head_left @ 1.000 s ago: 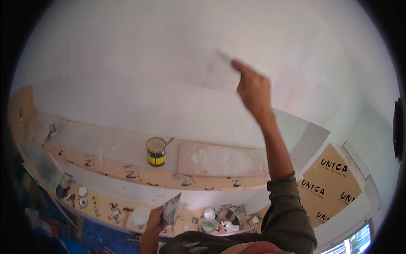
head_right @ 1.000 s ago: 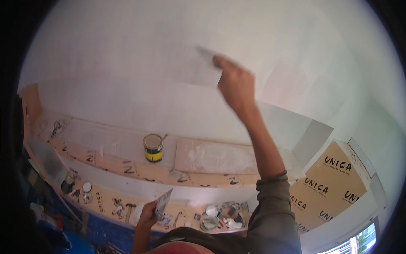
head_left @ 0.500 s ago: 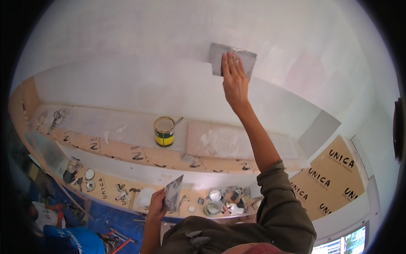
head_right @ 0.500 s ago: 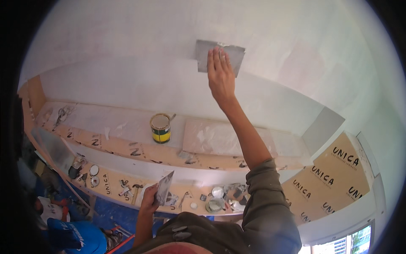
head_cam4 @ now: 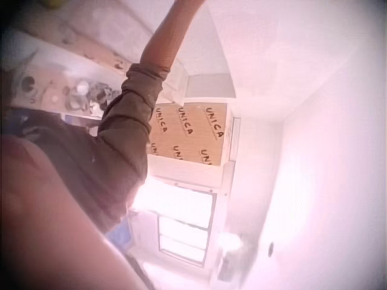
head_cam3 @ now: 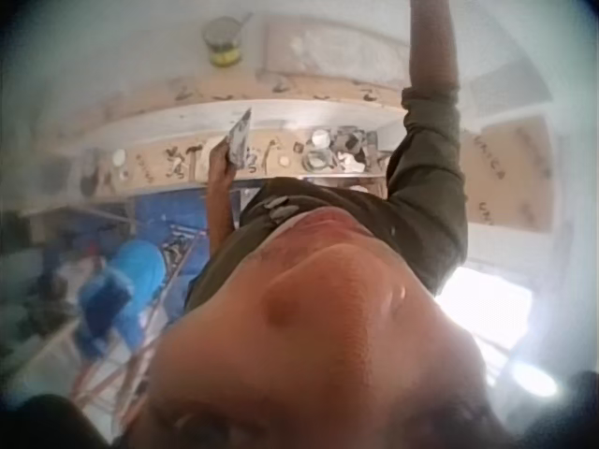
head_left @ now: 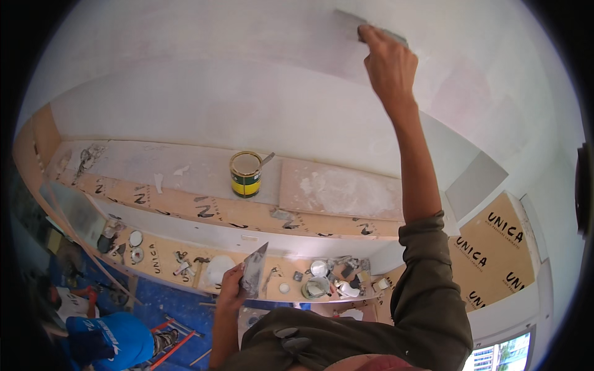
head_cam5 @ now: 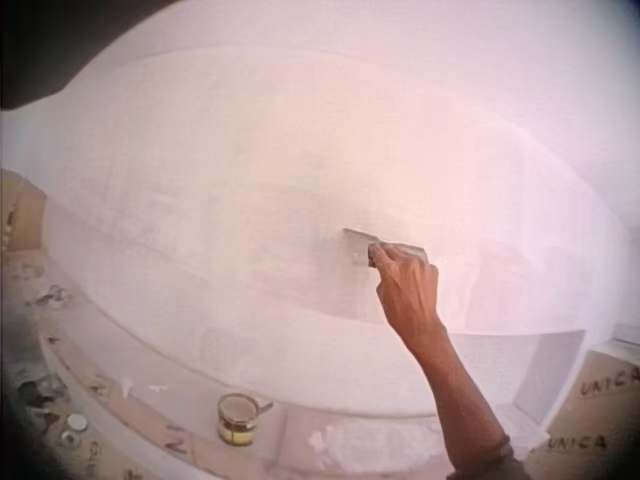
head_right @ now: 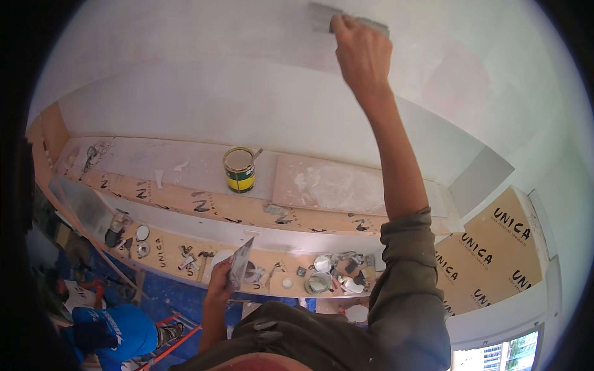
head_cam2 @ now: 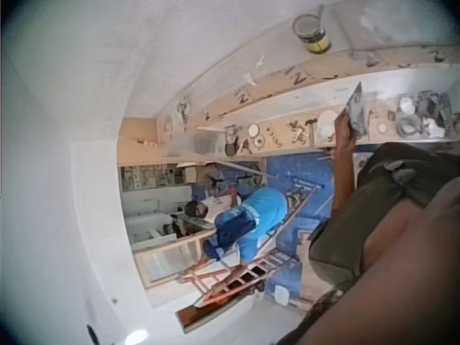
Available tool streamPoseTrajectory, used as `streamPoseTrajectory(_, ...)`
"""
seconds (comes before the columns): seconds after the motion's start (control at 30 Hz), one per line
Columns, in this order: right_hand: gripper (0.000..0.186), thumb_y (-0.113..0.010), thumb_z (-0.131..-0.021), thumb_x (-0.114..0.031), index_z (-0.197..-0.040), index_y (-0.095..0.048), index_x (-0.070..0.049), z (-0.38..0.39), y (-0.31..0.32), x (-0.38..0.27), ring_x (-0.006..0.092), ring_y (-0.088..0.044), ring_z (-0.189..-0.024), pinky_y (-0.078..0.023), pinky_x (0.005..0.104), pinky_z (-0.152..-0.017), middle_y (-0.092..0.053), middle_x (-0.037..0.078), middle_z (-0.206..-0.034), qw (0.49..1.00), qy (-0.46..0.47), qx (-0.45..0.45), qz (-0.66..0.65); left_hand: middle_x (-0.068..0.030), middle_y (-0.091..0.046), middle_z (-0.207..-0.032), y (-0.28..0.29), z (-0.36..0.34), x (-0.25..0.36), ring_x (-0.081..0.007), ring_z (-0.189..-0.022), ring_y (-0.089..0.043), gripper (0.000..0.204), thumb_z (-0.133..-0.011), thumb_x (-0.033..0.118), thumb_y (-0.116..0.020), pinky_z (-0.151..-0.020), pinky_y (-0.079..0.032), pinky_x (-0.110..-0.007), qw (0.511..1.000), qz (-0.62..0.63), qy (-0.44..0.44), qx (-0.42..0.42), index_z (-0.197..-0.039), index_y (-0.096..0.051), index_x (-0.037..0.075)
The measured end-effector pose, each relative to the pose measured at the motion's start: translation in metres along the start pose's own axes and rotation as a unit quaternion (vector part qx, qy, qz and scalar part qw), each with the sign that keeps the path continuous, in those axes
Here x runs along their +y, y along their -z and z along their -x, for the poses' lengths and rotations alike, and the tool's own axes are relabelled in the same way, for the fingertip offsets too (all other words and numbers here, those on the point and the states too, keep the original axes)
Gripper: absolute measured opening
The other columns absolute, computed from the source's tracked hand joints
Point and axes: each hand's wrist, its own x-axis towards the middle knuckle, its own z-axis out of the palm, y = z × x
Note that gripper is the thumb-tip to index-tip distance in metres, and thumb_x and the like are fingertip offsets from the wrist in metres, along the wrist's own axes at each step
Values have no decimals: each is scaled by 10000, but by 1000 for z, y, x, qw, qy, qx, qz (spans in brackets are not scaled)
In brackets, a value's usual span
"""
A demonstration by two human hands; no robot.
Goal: The person applies joint compound to a wall using two putty knives. They repeatedly scrape the compound between the knives and smooth it over the upper portion of the wall surface.
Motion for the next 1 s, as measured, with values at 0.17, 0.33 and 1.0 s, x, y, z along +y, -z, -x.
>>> streamPoseTrajectory(0.17,248,-554,-714,60,-909,-629,-73,86,8,-55,264,-648,-732,-519,374,-608,-679,98,-913,984,-1,-158,-85,-124,-655,-993,-12,4,4,-174,-851,-649,296,-954,155,-487,-774,-525,-292,999,-35,7,-15,-1109,-564,-85)
streamPoseTrajectory(0.33,303,-546,-705,57,-923,-670,-112,86,33,-42,272,-654,-726,-524,375,-622,-685,73,-864,983,-60,-50,-169,-121,-659,-982,-13,11,12,-171,-836,-652,281,-952,146,-483,-752,-531,-294,997,-73,-9,16,-1101,-573,-75)
streamPoseTrajectory(1.0,388,-523,-679,101,-946,-682,-132,105,35,11,255,-656,-698,-510,348,-570,-697,44,-903,976,-59,-193,-78,-109,-659,-949,-40,7,-2,-156,-802,-652,285,-963,167,-475,-727,-534,-285,996,-86,30,-18,-1082,-574,-72)
